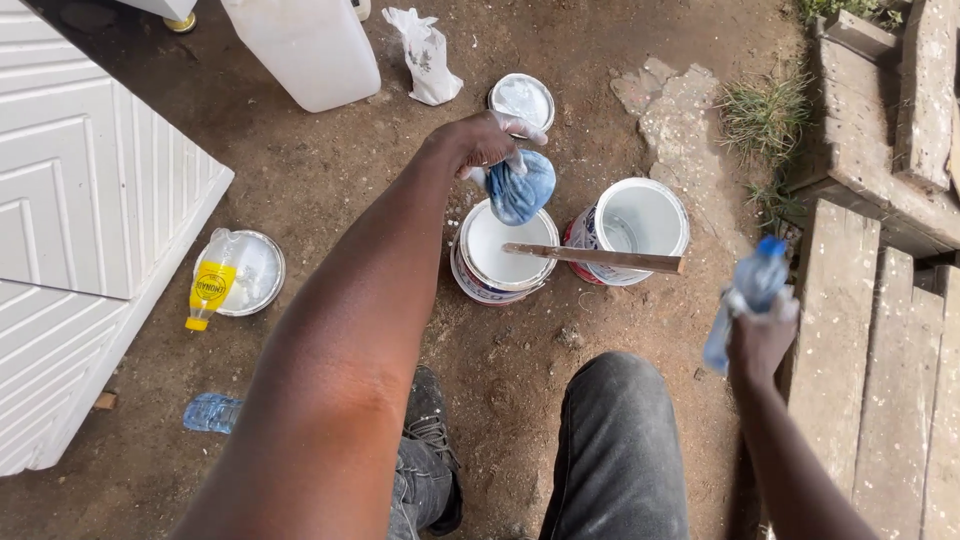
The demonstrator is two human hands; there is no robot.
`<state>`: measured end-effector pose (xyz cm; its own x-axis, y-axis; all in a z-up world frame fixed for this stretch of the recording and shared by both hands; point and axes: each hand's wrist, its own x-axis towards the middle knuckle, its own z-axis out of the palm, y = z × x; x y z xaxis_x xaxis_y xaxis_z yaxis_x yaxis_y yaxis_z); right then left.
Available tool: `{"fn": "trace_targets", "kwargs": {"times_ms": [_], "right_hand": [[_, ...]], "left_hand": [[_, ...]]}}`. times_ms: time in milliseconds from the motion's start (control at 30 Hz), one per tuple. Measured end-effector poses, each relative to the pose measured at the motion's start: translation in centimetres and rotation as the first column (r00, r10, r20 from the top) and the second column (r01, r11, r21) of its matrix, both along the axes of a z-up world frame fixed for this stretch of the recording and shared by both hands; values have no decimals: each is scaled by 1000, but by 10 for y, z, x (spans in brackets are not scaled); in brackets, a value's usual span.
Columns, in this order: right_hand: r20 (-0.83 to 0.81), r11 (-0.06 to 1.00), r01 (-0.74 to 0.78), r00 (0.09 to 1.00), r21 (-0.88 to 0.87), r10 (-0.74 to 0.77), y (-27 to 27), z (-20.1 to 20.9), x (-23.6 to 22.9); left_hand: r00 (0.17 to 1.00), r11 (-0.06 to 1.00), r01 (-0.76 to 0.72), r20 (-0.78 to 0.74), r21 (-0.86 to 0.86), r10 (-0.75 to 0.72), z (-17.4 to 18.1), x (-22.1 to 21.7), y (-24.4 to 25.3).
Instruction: Stirring white paint in a bucket with a wooden stick and adding water from a plastic bottle to thin it.
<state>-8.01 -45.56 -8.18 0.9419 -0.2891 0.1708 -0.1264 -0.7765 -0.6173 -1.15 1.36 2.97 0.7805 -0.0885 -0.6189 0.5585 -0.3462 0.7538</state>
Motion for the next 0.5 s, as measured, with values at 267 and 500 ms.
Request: {"fn": "trace_targets", "kwargs": {"times_ms": [267,500], "right_hand": [[-451,983,-71,881,170,142,-27,-90,-93],[-49,817,-292,931,497,362,125,81,-111]], "left_hand": [[992,992,-84,89,-98,93,-9,-11,-13],[968,978,-207,142,-8,206,-41,3,-15]]}}
